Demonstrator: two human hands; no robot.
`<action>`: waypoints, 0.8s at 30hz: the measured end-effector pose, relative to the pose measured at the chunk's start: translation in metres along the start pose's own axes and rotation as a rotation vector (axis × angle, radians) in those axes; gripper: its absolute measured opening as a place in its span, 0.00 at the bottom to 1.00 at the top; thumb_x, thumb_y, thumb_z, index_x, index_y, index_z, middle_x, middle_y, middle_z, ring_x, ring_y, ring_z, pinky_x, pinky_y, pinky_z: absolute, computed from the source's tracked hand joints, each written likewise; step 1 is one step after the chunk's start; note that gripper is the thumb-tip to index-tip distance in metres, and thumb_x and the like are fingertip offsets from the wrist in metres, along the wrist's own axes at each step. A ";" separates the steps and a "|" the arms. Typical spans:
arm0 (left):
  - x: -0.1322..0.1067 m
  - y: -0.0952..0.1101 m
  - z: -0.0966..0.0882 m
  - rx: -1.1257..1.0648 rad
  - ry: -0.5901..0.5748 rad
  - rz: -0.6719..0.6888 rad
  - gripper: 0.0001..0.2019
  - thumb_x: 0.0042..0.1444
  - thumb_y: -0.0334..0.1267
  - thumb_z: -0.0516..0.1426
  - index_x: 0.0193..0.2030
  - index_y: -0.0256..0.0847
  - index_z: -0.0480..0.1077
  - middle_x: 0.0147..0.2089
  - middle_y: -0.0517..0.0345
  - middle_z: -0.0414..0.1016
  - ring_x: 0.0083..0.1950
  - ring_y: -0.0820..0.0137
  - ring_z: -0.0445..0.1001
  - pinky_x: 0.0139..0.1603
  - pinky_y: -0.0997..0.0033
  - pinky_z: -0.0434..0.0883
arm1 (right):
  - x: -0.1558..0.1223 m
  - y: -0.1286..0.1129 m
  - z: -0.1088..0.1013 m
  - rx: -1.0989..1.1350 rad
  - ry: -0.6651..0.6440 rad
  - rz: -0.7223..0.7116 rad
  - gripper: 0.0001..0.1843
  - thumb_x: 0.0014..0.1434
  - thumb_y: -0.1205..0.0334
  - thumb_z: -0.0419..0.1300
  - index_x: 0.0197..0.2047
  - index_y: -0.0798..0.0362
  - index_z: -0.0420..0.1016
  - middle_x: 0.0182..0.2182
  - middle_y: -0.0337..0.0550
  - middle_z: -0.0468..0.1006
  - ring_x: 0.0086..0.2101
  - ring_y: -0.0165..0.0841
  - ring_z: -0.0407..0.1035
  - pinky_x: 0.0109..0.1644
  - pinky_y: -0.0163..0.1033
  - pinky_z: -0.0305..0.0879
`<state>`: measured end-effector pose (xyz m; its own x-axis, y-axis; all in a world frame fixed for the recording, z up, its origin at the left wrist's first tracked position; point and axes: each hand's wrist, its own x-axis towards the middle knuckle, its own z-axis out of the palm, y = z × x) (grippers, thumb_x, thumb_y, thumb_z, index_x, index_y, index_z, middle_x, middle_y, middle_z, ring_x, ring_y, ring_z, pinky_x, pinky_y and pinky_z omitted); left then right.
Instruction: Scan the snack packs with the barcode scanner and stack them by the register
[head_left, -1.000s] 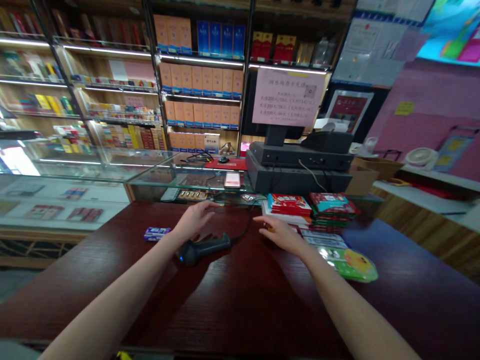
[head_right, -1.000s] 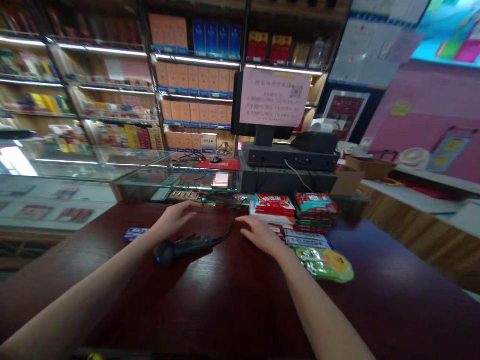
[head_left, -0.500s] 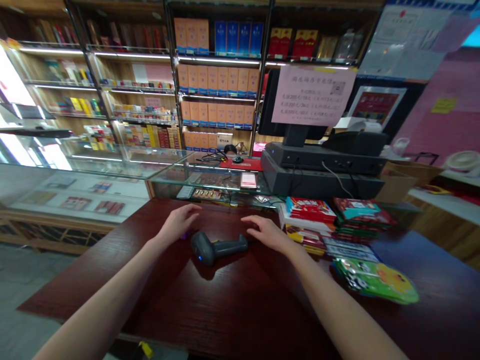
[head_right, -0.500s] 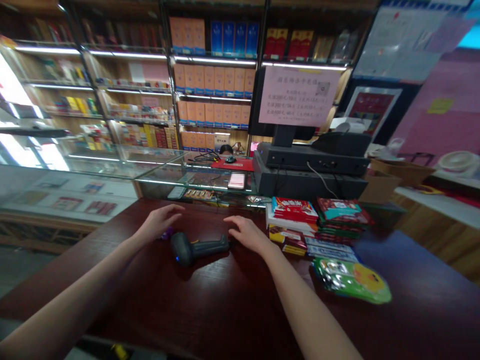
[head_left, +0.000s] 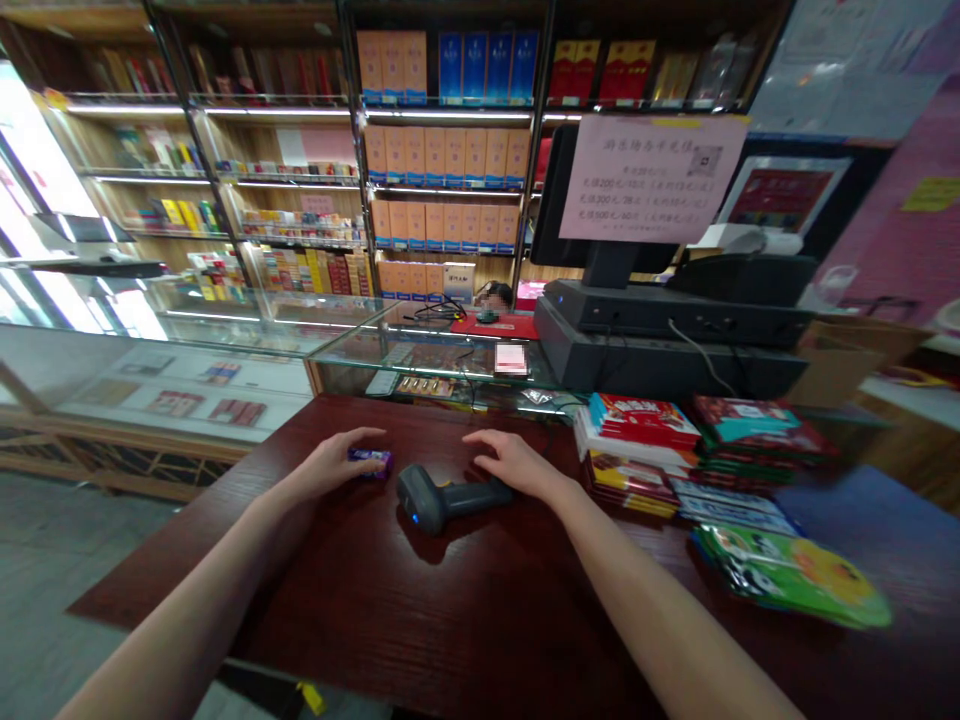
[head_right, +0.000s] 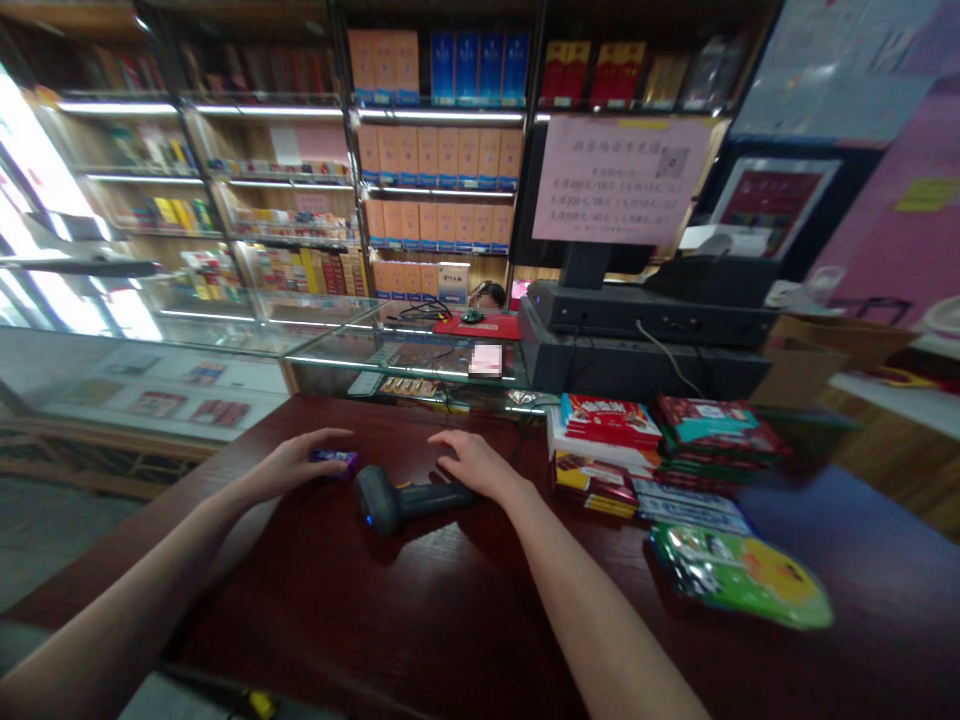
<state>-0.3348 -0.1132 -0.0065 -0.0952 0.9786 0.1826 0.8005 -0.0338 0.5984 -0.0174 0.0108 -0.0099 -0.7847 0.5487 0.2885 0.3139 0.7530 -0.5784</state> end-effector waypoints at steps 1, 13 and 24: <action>-0.002 -0.002 -0.001 -0.018 -0.021 -0.007 0.31 0.45 0.55 0.64 0.55 0.45 0.75 0.52 0.54 0.82 0.52 0.56 0.79 0.56 0.62 0.73 | 0.003 -0.001 0.002 0.002 -0.003 -0.002 0.22 0.59 0.71 0.60 0.56 0.47 0.76 0.56 0.43 0.79 0.57 0.39 0.72 0.64 0.46 0.64; -0.003 -0.021 -0.003 -0.059 -0.097 0.007 0.30 0.46 0.46 0.63 0.58 0.45 0.73 0.56 0.54 0.79 0.56 0.57 0.77 0.59 0.61 0.70 | 0.030 -0.006 0.021 -0.001 -0.047 -0.027 0.21 0.59 0.70 0.61 0.55 0.47 0.77 0.54 0.42 0.80 0.55 0.39 0.74 0.62 0.45 0.67; 0.046 -0.002 0.045 -0.090 -0.087 0.122 0.29 0.46 0.44 0.64 0.58 0.44 0.73 0.56 0.53 0.79 0.57 0.57 0.76 0.61 0.61 0.69 | 0.023 0.006 0.017 0.000 -0.018 -0.002 0.21 0.59 0.71 0.61 0.55 0.47 0.77 0.53 0.43 0.81 0.53 0.40 0.74 0.61 0.45 0.67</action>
<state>-0.3144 -0.0586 -0.0348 0.0544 0.9797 0.1927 0.7466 -0.1681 0.6437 -0.0426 0.0216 -0.0199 -0.7948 0.5407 0.2755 0.3127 0.7540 -0.5776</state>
